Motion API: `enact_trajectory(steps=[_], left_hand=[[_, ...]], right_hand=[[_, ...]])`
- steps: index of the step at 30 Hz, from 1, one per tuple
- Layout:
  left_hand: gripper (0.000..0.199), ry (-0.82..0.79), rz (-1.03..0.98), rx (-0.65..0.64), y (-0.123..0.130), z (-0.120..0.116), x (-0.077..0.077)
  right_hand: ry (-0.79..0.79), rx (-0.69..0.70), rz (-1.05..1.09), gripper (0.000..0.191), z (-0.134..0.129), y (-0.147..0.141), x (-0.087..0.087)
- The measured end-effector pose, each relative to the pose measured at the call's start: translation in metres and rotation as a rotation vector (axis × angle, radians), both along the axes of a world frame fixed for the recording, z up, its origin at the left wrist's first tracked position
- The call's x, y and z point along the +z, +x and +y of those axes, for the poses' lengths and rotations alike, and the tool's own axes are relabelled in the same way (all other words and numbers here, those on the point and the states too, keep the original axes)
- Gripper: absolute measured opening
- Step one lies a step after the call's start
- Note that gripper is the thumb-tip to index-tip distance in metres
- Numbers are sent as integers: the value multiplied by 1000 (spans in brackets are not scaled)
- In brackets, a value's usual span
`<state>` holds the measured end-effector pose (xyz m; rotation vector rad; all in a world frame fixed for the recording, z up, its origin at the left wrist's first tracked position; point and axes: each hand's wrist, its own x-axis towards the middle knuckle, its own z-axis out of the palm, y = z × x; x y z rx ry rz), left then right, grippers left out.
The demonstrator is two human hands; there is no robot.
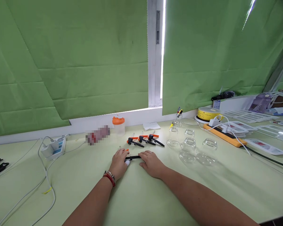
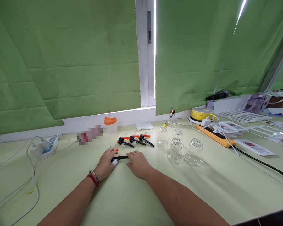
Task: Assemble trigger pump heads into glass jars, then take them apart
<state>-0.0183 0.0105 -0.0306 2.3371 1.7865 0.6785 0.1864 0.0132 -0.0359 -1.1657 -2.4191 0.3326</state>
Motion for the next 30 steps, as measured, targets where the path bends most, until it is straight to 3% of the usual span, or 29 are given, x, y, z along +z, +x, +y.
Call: enact_trajectory(steps=[9,13,22,26,30], left_hand=[[55,20,35,350,-16,16,-5],[63,11,21,435,-22,19,-8],[73,-59,-34,473,-31,22,-9],[79,-84,-59,407,-34,18,-5],[64,-78,-82,312,-29,15,-3]], right_hand=[[-97,57,-186,56,1,2,-4],[-124,75,-202,63,0,4,-4],[-143,80,-203,64,-1,5,-4],[-149,79,-191,63,-1,5,-4],[-170,33,-154,73,-1,6,-4]])
